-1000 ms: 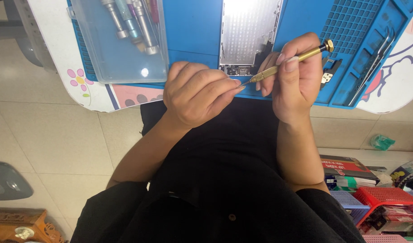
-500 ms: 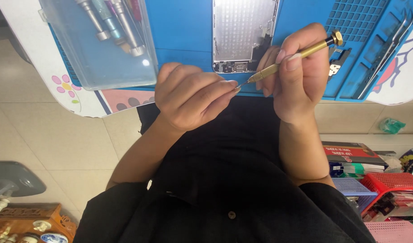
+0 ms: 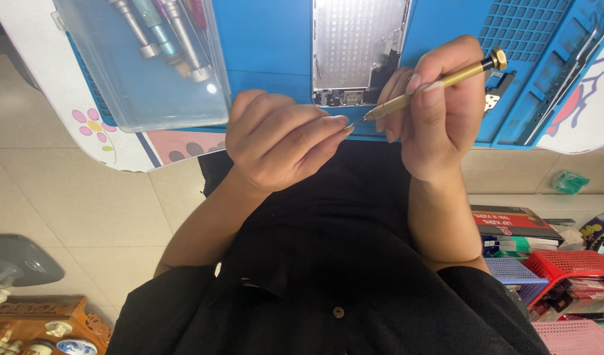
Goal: The person repairs a disassembled smartphone on a blue repair mat, using a precision screwdriver to remove and reposition small internal components and screws, and handling the phone frame and small parts by hand while transferring parts between the mat and a parts tray.
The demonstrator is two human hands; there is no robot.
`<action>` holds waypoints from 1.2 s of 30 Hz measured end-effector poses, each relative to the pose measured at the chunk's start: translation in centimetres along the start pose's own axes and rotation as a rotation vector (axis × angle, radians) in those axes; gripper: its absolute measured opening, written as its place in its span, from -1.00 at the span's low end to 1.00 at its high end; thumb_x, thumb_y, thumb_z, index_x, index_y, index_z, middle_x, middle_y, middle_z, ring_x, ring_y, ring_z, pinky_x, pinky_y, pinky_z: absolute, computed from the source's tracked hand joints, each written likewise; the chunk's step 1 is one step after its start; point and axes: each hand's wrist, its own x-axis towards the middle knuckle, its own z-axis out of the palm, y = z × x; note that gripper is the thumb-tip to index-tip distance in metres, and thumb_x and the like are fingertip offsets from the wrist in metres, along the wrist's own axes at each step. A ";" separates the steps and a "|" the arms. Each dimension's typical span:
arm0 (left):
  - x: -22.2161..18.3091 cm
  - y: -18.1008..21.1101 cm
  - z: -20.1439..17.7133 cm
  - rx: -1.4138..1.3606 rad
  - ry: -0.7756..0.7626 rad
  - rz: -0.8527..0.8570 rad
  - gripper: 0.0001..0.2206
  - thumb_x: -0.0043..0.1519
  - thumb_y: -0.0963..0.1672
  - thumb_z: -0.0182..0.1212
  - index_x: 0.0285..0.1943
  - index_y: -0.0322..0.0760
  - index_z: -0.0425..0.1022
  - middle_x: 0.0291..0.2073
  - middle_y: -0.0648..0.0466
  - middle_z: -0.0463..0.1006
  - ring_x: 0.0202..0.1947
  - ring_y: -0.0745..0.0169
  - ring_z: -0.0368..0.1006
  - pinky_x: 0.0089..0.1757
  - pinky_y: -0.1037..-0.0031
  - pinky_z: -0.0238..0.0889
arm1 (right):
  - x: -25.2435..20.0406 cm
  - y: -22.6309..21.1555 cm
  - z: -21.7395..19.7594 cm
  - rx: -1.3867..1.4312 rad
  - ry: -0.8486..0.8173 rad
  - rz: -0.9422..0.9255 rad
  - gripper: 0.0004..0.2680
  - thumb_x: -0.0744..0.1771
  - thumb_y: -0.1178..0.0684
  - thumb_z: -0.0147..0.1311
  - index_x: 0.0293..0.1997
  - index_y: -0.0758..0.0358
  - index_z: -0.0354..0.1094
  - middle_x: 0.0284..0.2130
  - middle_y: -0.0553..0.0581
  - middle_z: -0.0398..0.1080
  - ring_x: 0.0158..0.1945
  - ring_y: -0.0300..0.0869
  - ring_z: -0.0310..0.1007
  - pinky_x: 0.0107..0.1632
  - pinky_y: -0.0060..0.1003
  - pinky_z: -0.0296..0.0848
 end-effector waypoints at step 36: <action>0.2 0.2 -0.6 -0.030 -0.019 -0.052 -0.85 0.18 -0.15 0.57 -0.22 -0.15 0.63 -0.38 0.26 0.54 -0.33 0.30 0.42 -0.24 0.42 0.16 | -0.8 -0.1 0.3 -0.021 0.023 0.085 -0.83 0.53 0.01 -0.01 -0.02 0.26 0.10 -0.50 0.10 0.26 -0.59 -0.29 0.26 -0.47 -0.47 0.30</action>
